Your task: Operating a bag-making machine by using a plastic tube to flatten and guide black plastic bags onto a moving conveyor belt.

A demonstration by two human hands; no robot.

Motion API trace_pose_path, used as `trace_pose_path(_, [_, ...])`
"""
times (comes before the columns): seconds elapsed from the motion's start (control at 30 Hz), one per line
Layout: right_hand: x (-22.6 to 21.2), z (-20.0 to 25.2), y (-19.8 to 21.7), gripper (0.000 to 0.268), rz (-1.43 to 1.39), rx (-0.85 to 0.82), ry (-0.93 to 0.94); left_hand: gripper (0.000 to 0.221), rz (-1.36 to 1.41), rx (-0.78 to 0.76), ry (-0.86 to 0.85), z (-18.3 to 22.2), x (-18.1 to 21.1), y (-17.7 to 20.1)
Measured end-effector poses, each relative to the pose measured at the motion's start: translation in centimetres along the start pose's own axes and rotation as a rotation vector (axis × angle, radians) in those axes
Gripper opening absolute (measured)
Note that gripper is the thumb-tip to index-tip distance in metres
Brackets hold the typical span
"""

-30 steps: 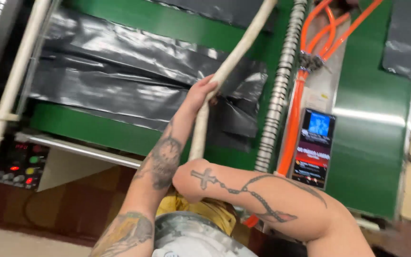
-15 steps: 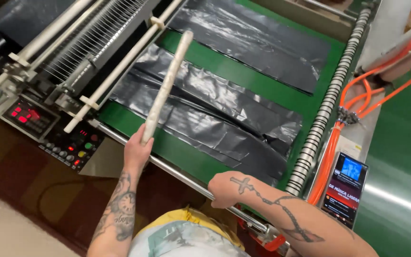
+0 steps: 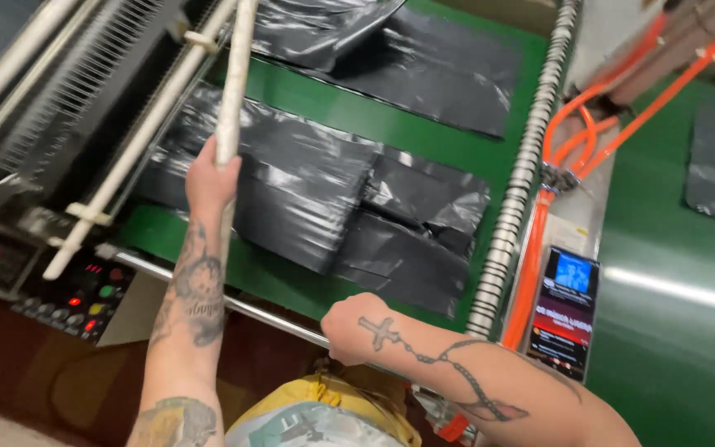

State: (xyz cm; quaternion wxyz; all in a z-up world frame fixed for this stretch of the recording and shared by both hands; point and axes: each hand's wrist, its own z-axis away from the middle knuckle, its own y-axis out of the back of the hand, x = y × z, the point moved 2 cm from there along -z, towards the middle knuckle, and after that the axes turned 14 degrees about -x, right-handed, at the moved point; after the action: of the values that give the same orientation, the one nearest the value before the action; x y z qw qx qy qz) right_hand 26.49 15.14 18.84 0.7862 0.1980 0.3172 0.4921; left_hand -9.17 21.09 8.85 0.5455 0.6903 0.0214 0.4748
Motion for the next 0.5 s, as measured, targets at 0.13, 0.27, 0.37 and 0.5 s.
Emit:
trace_pose_path(0.13, [-0.7, -0.4, -1.3, 0.033, 0.093, -0.125, 0.012, 0.066, 0.338, -0.245, -0.168, -0.7, 7.1, -12.9])
trace_pose_path(0.27, [-0.7, -1.1, -2.7, 0.027, 0.114, -0.004, -0.004, 0.074, 0.52, -0.585, -0.248, 5.9, 16.2, -25.0])
trace_pose_path(0.37, [-0.6, -0.4, -3.1, 0.023, 0.084, -0.106, -0.017, 0.071, 0.678, -0.702, -0.193, 8.6, 18.7, -33.9])
trace_pose_path(0.5, [-1.2, 0.2, -1.2, 0.022, 0.112, -0.208, -0.017, 0.068, 0.963, -0.848, -0.027, 8.2, 18.4, -33.0])
